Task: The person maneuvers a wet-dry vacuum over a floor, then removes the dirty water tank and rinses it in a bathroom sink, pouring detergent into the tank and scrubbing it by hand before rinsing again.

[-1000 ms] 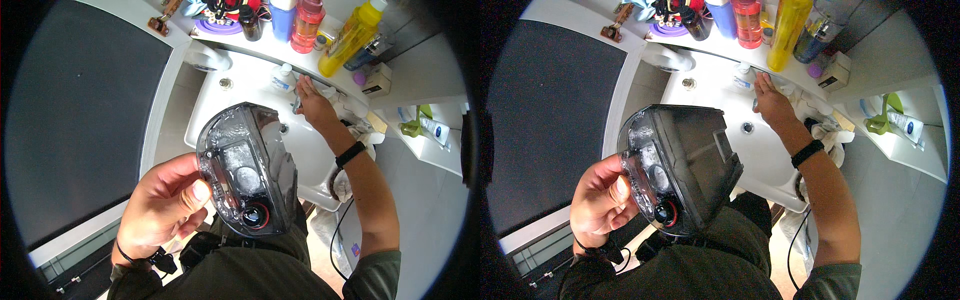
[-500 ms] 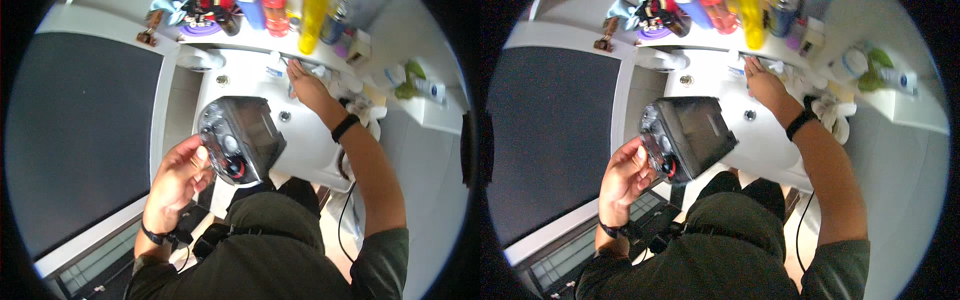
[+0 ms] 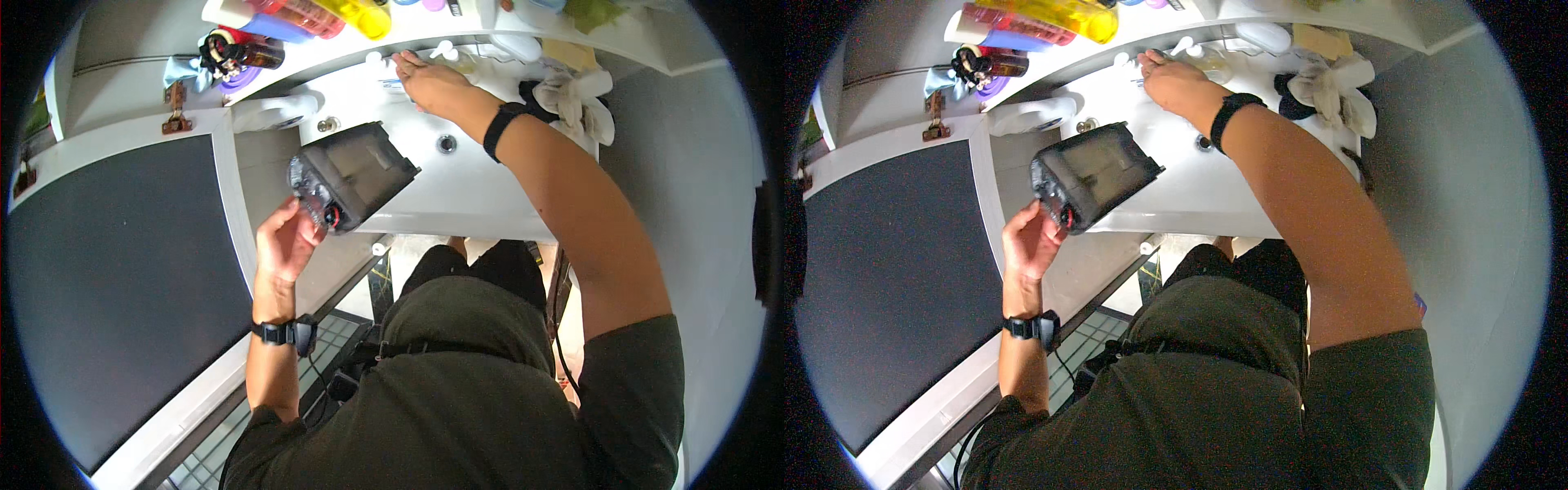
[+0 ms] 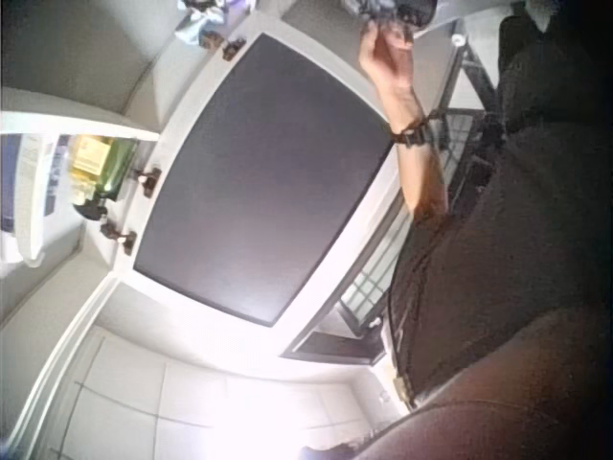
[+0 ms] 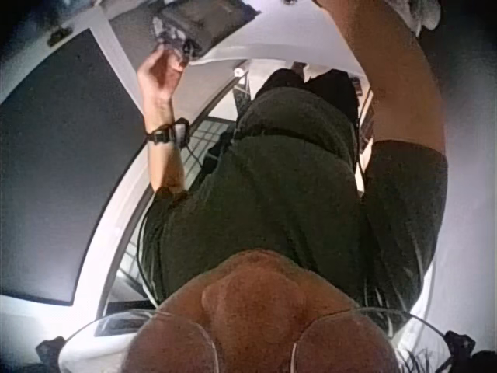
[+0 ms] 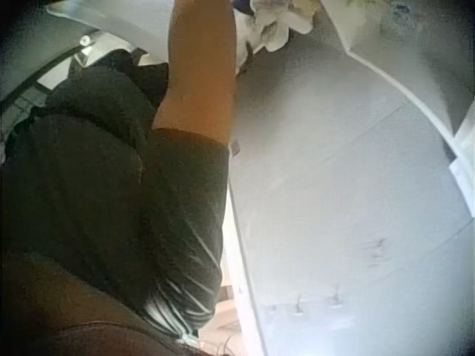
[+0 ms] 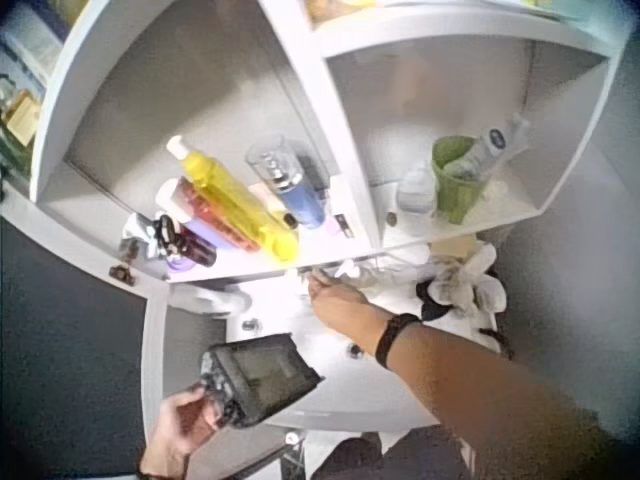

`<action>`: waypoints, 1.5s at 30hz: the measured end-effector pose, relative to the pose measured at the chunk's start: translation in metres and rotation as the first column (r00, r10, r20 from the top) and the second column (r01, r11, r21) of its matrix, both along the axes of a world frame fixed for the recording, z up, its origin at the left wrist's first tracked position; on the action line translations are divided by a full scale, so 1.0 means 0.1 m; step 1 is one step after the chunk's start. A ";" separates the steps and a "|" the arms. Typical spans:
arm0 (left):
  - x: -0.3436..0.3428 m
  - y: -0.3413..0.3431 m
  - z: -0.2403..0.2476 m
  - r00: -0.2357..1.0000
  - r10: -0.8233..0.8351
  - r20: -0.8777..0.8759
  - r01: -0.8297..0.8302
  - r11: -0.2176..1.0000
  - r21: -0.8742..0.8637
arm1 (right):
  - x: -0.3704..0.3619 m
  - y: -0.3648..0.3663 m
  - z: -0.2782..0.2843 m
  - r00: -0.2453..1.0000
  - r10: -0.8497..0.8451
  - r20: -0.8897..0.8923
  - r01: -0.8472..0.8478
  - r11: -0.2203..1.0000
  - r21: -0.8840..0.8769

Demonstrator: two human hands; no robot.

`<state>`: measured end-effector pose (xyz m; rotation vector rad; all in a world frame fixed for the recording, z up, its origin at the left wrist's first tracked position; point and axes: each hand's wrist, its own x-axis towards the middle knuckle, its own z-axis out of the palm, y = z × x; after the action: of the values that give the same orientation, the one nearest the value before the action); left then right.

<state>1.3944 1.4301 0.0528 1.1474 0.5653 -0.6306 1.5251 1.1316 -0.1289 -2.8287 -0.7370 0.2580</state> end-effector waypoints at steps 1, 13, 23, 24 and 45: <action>0.05 -0.03 -0.07 0.999 -0.004 -0.032 0.003 1.000 -0.021 | 0.00 0.00 0.01 1.000 -0.011 -0.006 0.011 1.000 -0.003; 0.35 -0.81 -1.82 0.982 -0.020 -0.187 0.025 0.999 0.022 | -0.02 -0.04 0.29 0.998 0.042 -0.045 -0.046 0.994 -0.094; 0.47 -1.33 -2.43 0.975 0.085 -0.204 -0.083 0.996 0.020 | 0.02 -0.01 0.21 0.999 0.039 -0.024 -0.041 0.995 -0.089; 0.49 -1.35 -2.46 0.966 0.103 -0.238 -0.105 0.994 0.005 | 0.02 -0.01 0.22 0.999 0.039 -0.016 -0.040 0.995 -0.092; 0.60 -1.44 -2.65 0.956 0.160 -0.244 -0.186 0.979 -0.087 | -0.20 -0.15 0.67 0.996 -0.059 -0.063 0.070 0.978 0.195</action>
<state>1.4548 1.2865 -0.2127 0.9142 0.8164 -0.6422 1.5053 1.1170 -0.0621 -2.6410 -0.6207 0.2399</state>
